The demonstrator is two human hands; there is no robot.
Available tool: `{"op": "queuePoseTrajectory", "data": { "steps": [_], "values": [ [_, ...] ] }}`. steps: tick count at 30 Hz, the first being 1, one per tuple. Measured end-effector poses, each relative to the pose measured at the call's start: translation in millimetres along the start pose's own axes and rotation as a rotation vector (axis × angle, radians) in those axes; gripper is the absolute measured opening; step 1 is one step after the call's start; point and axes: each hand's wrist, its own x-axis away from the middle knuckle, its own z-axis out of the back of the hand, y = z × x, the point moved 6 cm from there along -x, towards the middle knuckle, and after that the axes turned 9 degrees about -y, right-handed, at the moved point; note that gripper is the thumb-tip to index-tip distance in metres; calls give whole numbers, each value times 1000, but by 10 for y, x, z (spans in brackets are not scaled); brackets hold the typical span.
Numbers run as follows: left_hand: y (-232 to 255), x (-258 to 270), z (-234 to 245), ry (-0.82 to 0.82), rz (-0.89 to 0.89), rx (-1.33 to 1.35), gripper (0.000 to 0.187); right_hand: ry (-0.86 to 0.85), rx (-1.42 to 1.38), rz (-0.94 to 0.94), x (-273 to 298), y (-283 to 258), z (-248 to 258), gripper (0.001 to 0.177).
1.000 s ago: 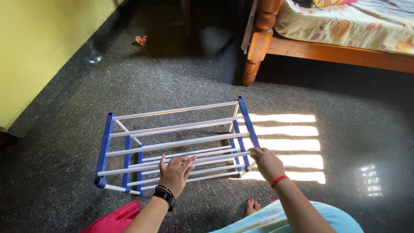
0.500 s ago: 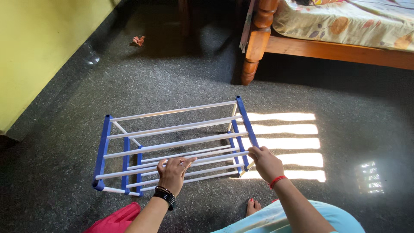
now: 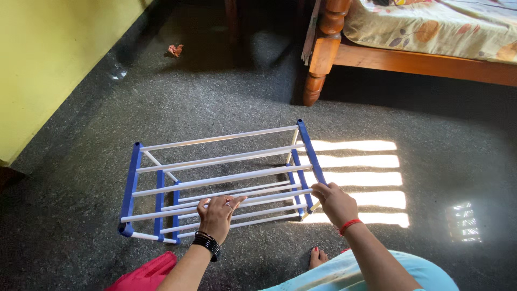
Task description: The person assembles a blue and white plastic drying rack on the floor. They insert several white horizontal bars into the blue frame one by one, using a small cloth to wipe the bars before insertion.
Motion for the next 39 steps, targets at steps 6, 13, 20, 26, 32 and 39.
{"op": "queuePoseTrajectory", "data": {
  "steps": [6, 13, 20, 26, 32, 39],
  "values": [
    [2, 0, 42, -7, -2, 9, 46, -28, -56, -6, -19, 12, 30, 27],
    [-40, 50, 133, 21, -4, -25, 49, -106, -40, -12, -60, 42, -23, 33],
    [-142, 83, 346, 178, -56, -102, 47, -90, -90, -21, -43, 9, 317, 70],
    [-210, 204, 799, 359, -5, -159, 39, -15, -839, -104, -60, 97, 516, 76],
    [-244, 389, 964, 393, 103, -134, 38, -492, -1817, 323, -55, -333, 328, 70],
    [-114, 309, 841, 379, -20, 80, 48, -710, -1872, 267, 208, -894, 231, 57]
  ]
}}
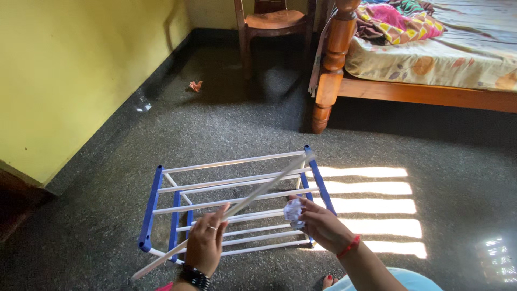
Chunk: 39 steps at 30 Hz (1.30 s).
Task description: The person assembles a blue and white plastic drying rack on the floor. They insert several white horizontal bars into the blue frame one by one, using a small cloth to wipe the bars before insertion.
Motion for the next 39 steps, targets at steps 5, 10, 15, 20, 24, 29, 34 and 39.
{"op": "queuePoseTrajectory", "data": {
  "steps": [5, 10, 15, 20, 24, 29, 34, 39],
  "values": [
    [378, -122, -143, -261, 41, 134, 46, 134, 136, -85, -91, 200, -39, 53],
    [797, -162, 48, -388, 30, 295, 48, 126, 263, -83, -212, 387, 20, 45],
    [794, -171, 14, -519, 352, 557, 39, 55, 401, -106, -252, 530, -16, 41],
    [770, -136, 15, -476, 304, 574, 32, -15, 441, -126, -255, 565, -169, 47],
    [691, -89, -115, -478, 298, 544, 23, -28, 395, -77, -301, 574, -167, 55],
    [461, -34, -249, -432, 516, 694, 31, 13, 373, -92, -299, 493, -110, 52],
    [282, -86, -232, -305, 550, 760, 38, -22, 391, -46, -303, 425, -38, 53],
    [274, -76, -275, -313, 519, 825, 33, 18, 319, -90, -226, 421, -65, 57]
  ]
}}
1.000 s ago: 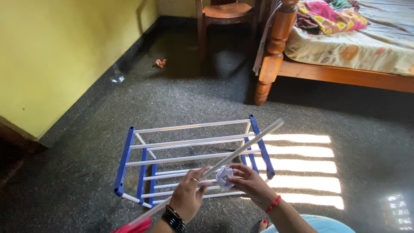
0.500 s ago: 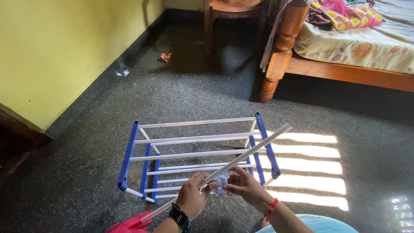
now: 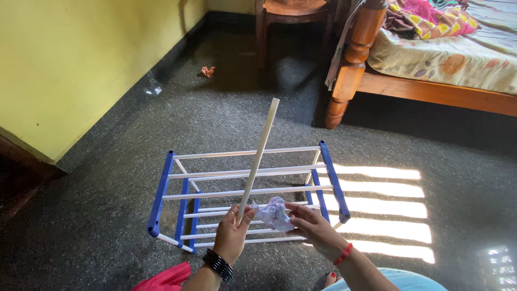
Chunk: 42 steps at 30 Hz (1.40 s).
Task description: The person assembles a blue and white plastic drying rack on the floor. They insert several white horizontal bars into the blue frame one by one, using a small cloth to wipe the bars before insertion.
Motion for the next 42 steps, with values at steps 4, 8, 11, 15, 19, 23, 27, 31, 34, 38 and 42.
{"op": "queuePoseTrajectory", "data": {
  "steps": [4, 8, 11, 15, 19, 23, 27, 31, 34, 38, 42],
  "values": [
    [-200, 38, -256, -150, 182, 167, 22, 4, -189, -74, 25, -16, -212, 54],
    [-83, 72, -433, -242, 10, 168, 21, -94, -195, -44, 48, 0, -374, 52],
    [47, 52, -386, -250, -85, 129, 27, -83, -180, -41, 20, 66, -289, 44],
    [292, 94, -229, -165, -294, -45, 40, 151, -21, 140, 22, -177, -111, 34],
    [443, 81, 128, 39, -255, -589, 42, 329, 870, 958, 734, -901, -506, 27],
    [658, 238, 193, 118, -517, -944, 37, 453, 1273, 1190, 924, -1049, -882, 27],
    [687, 339, 35, 122, -621, -1015, 32, 312, 1354, 1167, 630, -911, -1038, 22],
    [586, 314, 6, 109, -613, -1033, 30, 262, 1436, 1052, 545, -705, -977, 20],
    [440, 217, -90, -33, -486, -1056, 27, 258, 1306, 920, 429, -630, -849, 28],
    [518, 263, -148, 20, -621, -1020, 25, 290, 1309, 671, 375, -579, -720, 47],
    [595, 285, -155, 59, -694, -1038, 24, 286, 1508, 867, 388, -558, -831, 38]
  ]
}}
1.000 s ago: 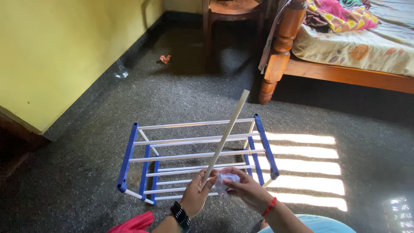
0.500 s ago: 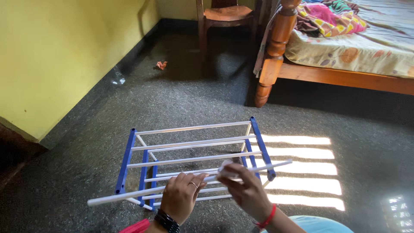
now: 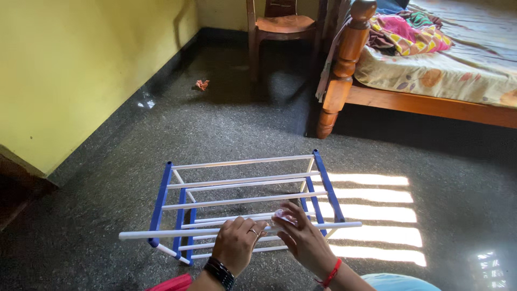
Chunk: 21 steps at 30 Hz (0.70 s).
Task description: The person assembles a blue and white plastic drying rack on the floor. They insert several white horizontal bars into the blue frame one by one, using a small cloth to wipe the bars before insertion.
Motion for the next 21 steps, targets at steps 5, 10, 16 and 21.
{"op": "queuePoseTrajectory", "data": {
  "steps": [5, 10, 16, 21],
  "values": [
    [-10, -2, -43, -103, 0, 69, 21, -406, 58, -214, 44, 132, -140, 37],
    [-31, 49, -27, -103, -45, 38, 21, -470, -125, -249, 14, 21, -39, 37],
    [-67, 63, -34, -75, -69, 108, 23, -592, -85, -349, 62, 103, -162, 32],
    [-253, 74, -215, -65, -57, 64, 19, -581, 40, -336, 257, 374, -178, 26]
  ]
}}
